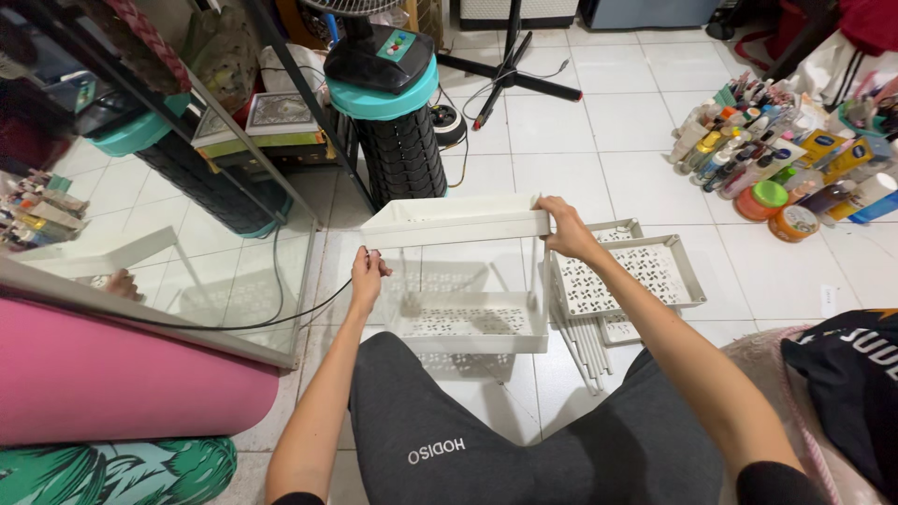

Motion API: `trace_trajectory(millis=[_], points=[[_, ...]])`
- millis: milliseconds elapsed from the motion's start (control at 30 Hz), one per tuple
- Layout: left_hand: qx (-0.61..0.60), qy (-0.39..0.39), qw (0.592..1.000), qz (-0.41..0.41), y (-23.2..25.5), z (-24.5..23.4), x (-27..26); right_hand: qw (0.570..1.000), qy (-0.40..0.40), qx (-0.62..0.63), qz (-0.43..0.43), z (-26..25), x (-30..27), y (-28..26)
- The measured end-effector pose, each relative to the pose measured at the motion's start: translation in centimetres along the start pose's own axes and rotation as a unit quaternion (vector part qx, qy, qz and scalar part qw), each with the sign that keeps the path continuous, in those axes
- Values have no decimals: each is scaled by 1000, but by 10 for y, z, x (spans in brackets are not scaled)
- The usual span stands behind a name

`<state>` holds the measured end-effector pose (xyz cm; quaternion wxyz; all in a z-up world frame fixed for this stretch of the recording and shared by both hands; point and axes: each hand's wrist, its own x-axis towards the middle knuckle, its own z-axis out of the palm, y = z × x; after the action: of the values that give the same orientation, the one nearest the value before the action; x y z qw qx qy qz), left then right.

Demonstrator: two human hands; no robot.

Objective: The person assembles a white plastic shelving unit by inserting vertical poles into the trays and stacking them. They handle multiple trays and poles, arranging them on the floor and connecting them to form a multi-tiered structure.

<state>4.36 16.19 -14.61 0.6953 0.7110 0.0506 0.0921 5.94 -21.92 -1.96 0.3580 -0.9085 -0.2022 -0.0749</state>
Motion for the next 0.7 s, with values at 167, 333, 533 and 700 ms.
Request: trace_trajectory(millis=[167,333,533,700], points=[[72,29,995,54,39,13,-18,993,-15,-115,27,39,-14,45],[121,29,989,76,73,36,-29,965,-52,-254,44,55,-1,-19],[143,-7,985,92,97,84,-40,983,-13,-129,-132,65,25,-121],[152,-41,959,236,116,102,-50,991,2,-104,-80,55,38,-135]])
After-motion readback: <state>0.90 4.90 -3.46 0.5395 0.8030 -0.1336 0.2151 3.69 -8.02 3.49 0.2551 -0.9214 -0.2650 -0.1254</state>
